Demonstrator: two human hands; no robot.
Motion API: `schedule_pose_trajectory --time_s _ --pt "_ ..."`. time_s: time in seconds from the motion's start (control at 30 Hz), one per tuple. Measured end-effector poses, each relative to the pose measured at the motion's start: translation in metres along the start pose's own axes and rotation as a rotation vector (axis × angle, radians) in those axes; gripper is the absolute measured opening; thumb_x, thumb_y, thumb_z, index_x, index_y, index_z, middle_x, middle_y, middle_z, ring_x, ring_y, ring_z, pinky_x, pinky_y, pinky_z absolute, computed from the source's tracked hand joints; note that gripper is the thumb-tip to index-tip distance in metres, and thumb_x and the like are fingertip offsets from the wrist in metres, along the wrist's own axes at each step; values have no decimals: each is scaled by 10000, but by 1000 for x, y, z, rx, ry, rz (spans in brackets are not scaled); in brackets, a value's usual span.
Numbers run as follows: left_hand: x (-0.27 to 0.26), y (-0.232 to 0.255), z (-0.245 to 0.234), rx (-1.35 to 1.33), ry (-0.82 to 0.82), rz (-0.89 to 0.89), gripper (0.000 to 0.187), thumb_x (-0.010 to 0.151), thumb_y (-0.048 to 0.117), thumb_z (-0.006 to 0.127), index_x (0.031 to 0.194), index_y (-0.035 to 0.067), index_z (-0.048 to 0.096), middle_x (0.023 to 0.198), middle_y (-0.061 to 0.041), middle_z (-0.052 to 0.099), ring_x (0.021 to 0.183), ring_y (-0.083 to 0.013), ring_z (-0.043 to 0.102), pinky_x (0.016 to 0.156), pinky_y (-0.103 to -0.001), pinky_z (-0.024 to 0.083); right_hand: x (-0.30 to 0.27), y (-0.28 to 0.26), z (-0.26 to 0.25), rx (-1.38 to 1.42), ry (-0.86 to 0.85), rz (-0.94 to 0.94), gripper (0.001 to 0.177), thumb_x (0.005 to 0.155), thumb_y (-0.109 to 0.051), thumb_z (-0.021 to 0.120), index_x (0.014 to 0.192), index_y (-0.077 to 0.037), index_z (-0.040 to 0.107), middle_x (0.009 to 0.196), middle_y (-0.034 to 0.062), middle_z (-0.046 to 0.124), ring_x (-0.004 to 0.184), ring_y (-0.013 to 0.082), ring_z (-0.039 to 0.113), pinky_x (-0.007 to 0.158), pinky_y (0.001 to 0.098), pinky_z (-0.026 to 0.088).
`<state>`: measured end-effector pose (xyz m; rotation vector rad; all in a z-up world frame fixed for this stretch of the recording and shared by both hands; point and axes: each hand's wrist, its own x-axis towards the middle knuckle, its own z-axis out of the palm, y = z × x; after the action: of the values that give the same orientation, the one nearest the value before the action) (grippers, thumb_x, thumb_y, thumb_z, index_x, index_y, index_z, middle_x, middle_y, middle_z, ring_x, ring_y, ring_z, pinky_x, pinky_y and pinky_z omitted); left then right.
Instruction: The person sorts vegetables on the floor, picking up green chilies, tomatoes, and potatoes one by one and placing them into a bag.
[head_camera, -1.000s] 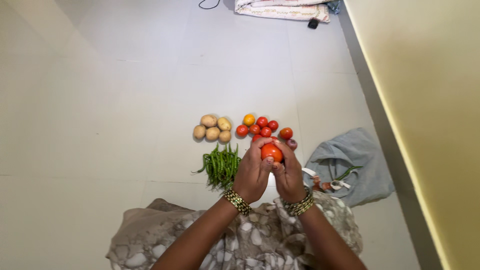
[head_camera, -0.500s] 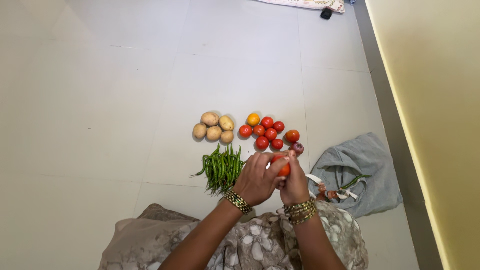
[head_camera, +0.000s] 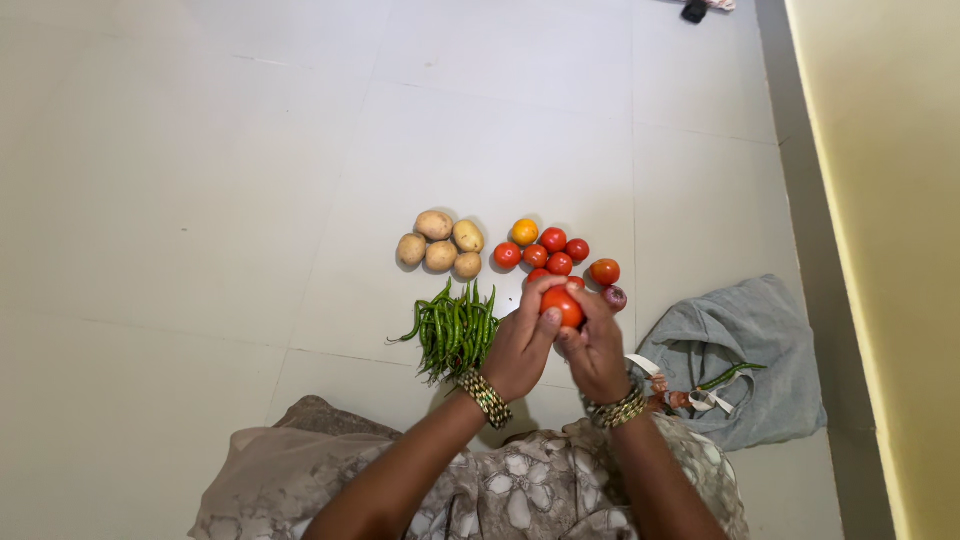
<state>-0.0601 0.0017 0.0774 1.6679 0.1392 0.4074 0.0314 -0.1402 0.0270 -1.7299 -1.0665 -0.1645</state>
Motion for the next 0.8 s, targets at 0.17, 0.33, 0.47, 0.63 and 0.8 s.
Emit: schedule_pose_trajectory --time_s 0.17,0.33,0.47,0.63,0.8 --pt "13 -5 11 -34 -65 52 428 1057 252 455 1453 100 397 1282 -201 636 1004 -330 708 836 -417 577 -11 36 -3 273 -28 408 680 1053 -457 533 1617 -81 479 996 121 653 743 219 575 715 378 543" --pt "9 -29 24 551 -78 379 531 932 148 707 1415 148 486 1219 -164 554 1110 -346 565 982 -424 483 -13 42 1 749 74 490 596 1100 -529 382 1416 -41 509 1207 50 621 929 95 502 787 252 413" --pt "9 -39 24 622 11 544 593 898 177 745 1425 127 479 1263 -152 591 1104 -319 582 995 -429 472 -21 37 -5 1212 83 873 560 1113 -581 373 1295 -75 529 883 6 577 565 64 400 489 218 331" --pt "5 -37 26 400 -45 312 587 1013 305 649 1472 17 423 1320 -185 604 1186 -348 580 1028 -436 473 -19 24 -9 967 86 795 530 1063 -496 447 1383 -81 528 910 -5 541 638 62 417 544 217 354" --pt "2 -23 23 79 -54 59 476 1065 360 522 1418 46 469 1228 -178 651 1092 -306 669 943 -391 526 -21 10 -7 471 62 347 548 1052 -409 572 1458 -51 487 1261 49 536 825 109 512 704 263 477"
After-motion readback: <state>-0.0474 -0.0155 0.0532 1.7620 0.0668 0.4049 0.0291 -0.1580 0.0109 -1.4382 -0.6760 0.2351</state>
